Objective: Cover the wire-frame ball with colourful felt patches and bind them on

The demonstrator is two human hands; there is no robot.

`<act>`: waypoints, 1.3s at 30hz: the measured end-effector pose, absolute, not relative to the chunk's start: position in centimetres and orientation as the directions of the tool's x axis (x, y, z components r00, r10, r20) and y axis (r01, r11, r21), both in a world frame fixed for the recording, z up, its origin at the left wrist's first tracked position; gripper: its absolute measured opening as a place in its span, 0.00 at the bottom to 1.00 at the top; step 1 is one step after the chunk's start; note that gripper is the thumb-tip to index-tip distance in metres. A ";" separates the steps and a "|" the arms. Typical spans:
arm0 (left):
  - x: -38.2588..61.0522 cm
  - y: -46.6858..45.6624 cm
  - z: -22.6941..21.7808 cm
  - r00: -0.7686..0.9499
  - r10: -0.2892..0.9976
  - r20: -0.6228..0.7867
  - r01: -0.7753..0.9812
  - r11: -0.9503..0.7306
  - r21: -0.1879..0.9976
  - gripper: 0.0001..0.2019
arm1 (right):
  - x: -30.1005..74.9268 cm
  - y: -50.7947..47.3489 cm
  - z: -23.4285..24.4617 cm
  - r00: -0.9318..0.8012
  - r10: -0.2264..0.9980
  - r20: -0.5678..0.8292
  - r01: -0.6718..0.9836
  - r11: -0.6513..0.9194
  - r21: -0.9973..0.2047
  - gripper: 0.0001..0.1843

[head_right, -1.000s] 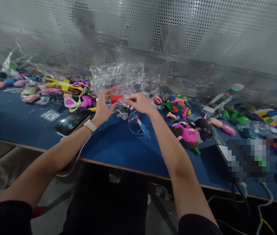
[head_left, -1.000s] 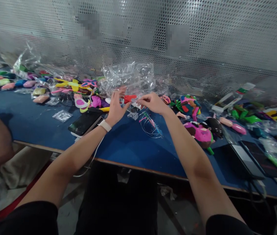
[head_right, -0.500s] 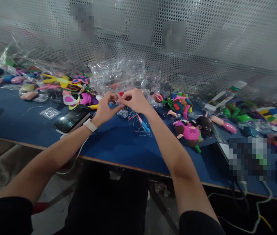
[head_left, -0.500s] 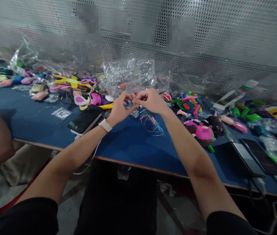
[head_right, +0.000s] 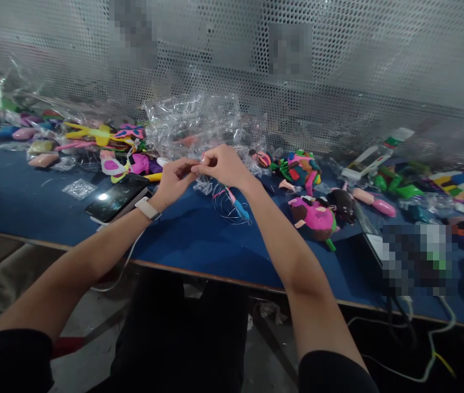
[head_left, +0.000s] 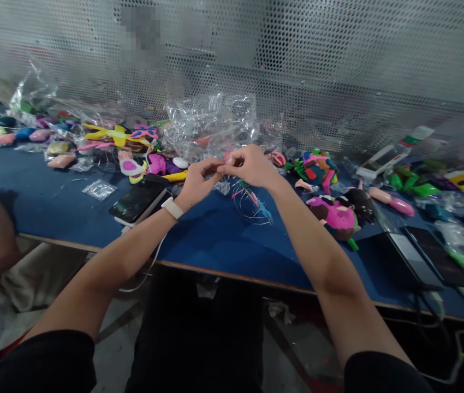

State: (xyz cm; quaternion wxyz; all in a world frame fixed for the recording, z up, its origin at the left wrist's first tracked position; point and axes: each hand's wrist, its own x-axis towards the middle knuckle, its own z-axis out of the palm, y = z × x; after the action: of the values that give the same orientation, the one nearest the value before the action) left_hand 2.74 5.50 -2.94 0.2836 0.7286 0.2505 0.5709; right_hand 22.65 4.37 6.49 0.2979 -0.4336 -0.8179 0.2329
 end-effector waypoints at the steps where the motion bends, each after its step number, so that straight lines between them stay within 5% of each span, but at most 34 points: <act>1: 2.7 5.7 -3.1 0.212 0.694 0.688 0.023 -0.707 0.707 0.08 | 22.6 4.4 6.6 -0.455 0.843 0.285 0.578 0.524 -0.626 0.30; 8: 3.1 7.0 -4.3 0.160 0.733 0.661 -0.020 -0.667 0.745 0.03 | 22.7 3.8 7.0 -0.532 0.791 0.303 0.604 0.606 -0.518 0.18; 18: 2.3 6.0 -3.3 0.219 0.624 0.750 0.264 -0.778 0.570 0.14 | 22.0 3.8 6.4 -0.575 0.783 0.237 0.663 0.616 -0.427 0.23; 26: 2.7 6.1 -3.3 0.193 0.674 0.713 0.196 -0.738 0.645 0.06 | 22.4 4.0 6.5 -0.556 0.790 0.259 0.629 0.604 -0.490 0.23; 30: 3.1 6.5 -3.6 0.108 0.726 0.679 0.141 -0.687 0.713 0.04 | 22.4 4.5 6.0 -0.405 0.846 0.348 0.673 0.533 -0.513 0.17; 32: 3.2 6.7 -3.6 0.091 0.742 0.664 0.088 -0.671 0.737 0.05 | 22.4 4.7 5.8 -0.352 0.851 0.389 0.637 0.523 -0.567 0.09; 39: 3.0 6.8 -3.6 0.149 0.777 0.612 0.072 -0.626 0.777 0.03 | 23.2 5.4 5.1 -0.389 0.860 0.330 0.455 0.491 -0.743 0.13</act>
State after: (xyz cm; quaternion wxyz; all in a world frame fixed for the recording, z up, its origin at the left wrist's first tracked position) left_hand 2.96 6.83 -3.58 0.3060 0.6936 0.3057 0.5761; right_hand 23.21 5.45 5.14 0.3605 -0.4189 -0.7846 0.2809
